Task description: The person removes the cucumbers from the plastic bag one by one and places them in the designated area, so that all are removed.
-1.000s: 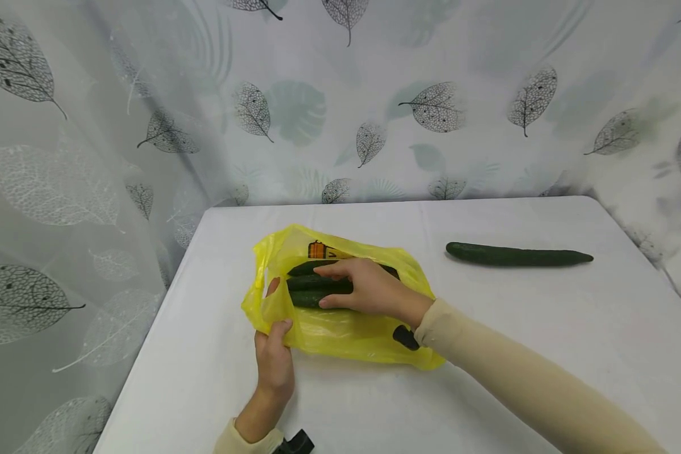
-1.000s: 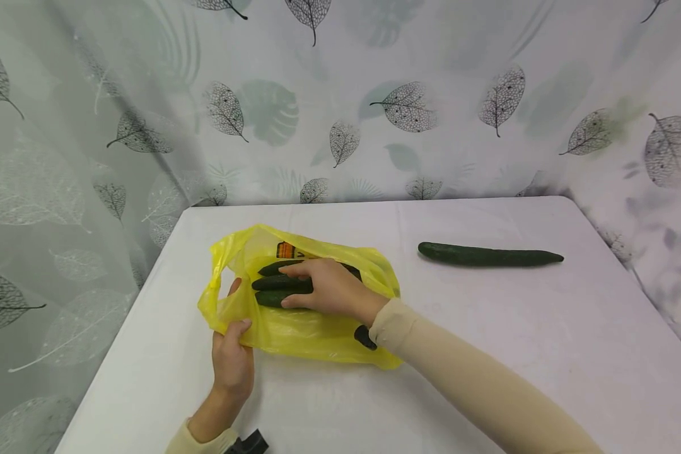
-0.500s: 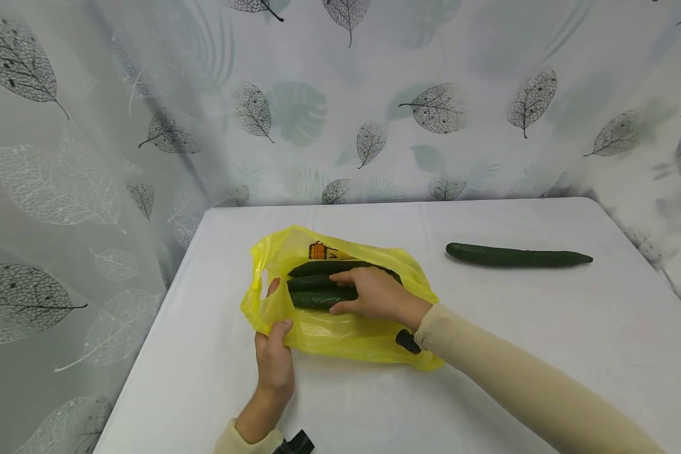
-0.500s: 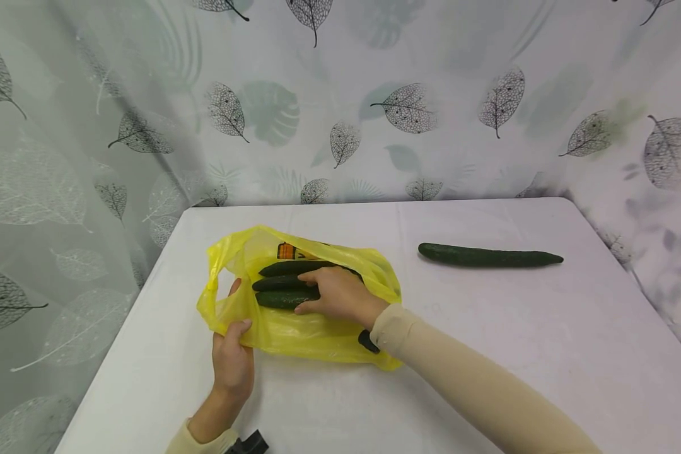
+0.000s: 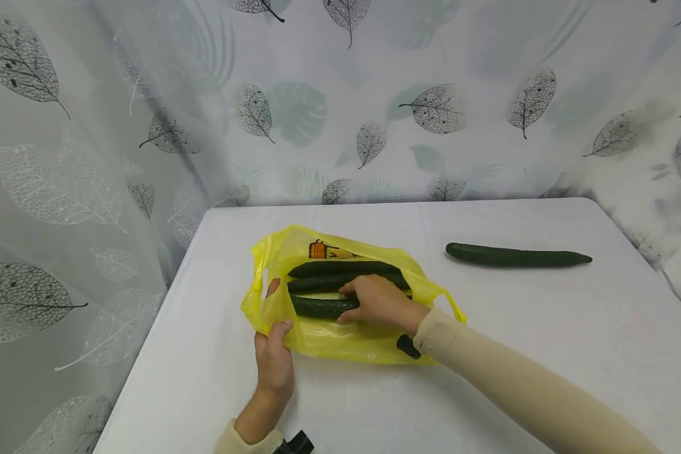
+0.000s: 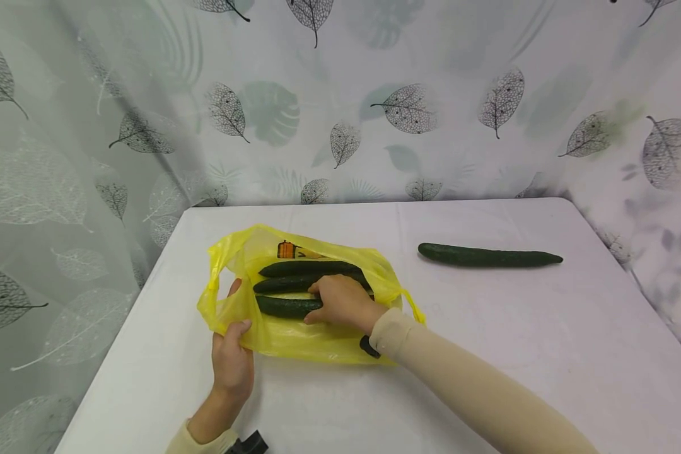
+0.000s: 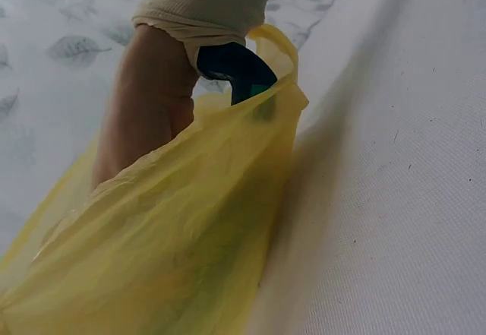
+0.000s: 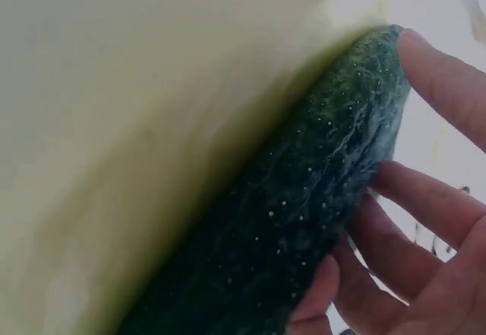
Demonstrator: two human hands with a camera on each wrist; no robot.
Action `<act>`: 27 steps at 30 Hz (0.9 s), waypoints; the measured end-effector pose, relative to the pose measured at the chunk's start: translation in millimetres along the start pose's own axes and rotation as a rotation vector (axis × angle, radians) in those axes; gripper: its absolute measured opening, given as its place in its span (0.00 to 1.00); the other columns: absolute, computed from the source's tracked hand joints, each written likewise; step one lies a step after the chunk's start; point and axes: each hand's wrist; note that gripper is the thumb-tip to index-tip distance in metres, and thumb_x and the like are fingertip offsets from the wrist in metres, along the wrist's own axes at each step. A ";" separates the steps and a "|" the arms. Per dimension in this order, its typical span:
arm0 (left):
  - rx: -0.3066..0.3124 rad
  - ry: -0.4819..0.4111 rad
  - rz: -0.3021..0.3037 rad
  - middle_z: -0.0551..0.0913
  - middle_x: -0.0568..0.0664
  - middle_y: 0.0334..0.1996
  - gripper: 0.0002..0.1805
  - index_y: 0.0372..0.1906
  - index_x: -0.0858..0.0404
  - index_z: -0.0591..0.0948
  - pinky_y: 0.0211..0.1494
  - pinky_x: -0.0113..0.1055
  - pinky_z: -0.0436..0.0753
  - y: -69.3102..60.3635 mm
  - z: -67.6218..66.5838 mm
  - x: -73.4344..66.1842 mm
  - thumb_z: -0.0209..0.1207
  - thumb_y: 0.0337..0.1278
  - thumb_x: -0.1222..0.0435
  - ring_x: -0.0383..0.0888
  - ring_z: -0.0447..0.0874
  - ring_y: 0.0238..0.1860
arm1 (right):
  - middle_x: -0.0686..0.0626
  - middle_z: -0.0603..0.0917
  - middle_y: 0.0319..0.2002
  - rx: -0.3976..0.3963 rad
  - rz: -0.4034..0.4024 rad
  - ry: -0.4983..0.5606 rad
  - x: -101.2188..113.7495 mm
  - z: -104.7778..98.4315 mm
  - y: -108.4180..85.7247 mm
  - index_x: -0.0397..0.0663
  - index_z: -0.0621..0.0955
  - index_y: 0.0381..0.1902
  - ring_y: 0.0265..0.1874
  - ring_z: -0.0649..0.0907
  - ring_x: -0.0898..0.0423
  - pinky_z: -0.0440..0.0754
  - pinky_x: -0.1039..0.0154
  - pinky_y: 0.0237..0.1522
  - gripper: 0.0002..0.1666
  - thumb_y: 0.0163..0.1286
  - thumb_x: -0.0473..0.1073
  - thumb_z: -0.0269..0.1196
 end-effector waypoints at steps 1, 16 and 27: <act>-0.001 -0.004 0.001 0.59 0.54 0.74 0.37 0.80 0.62 0.55 0.70 0.31 0.59 0.1 -0.1 0.1 0.36 0.62 0.73 0.56 0.55 0.69 | 0.49 0.84 0.57 0.002 -0.003 -0.005 -1.0 2.2 0.0 0.48 0.83 0.62 0.58 0.80 0.47 0.78 0.51 0.58 0.35 0.58 0.56 0.75; -0.003 -0.001 0.003 0.57 0.50 0.75 0.37 0.79 0.64 0.54 0.73 0.31 0.56 1.1 0.9 0.3 0.36 0.63 0.74 0.46 0.54 0.73 | 0.45 0.83 0.54 -0.067 -0.078 -0.093 -4.2 16.2 -6.8 0.49 0.85 0.58 0.51 0.82 0.44 0.82 0.47 0.49 0.28 0.58 0.42 0.76; 0.005 -0.001 -0.002 0.57 0.48 0.76 0.37 0.80 0.64 0.53 0.73 0.31 0.57 0.4 0.5 -2.1 0.35 0.63 0.73 0.48 0.54 0.73 | 0.47 0.81 0.59 -0.052 -0.053 -0.026 -0.8 3.8 -13.3 0.48 0.83 0.61 0.57 0.80 0.46 0.78 0.49 0.58 0.29 0.61 0.44 0.74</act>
Point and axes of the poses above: each hand's wrist, its own y-axis towards the middle knuckle, its own z-axis out of the palm, x = y × z
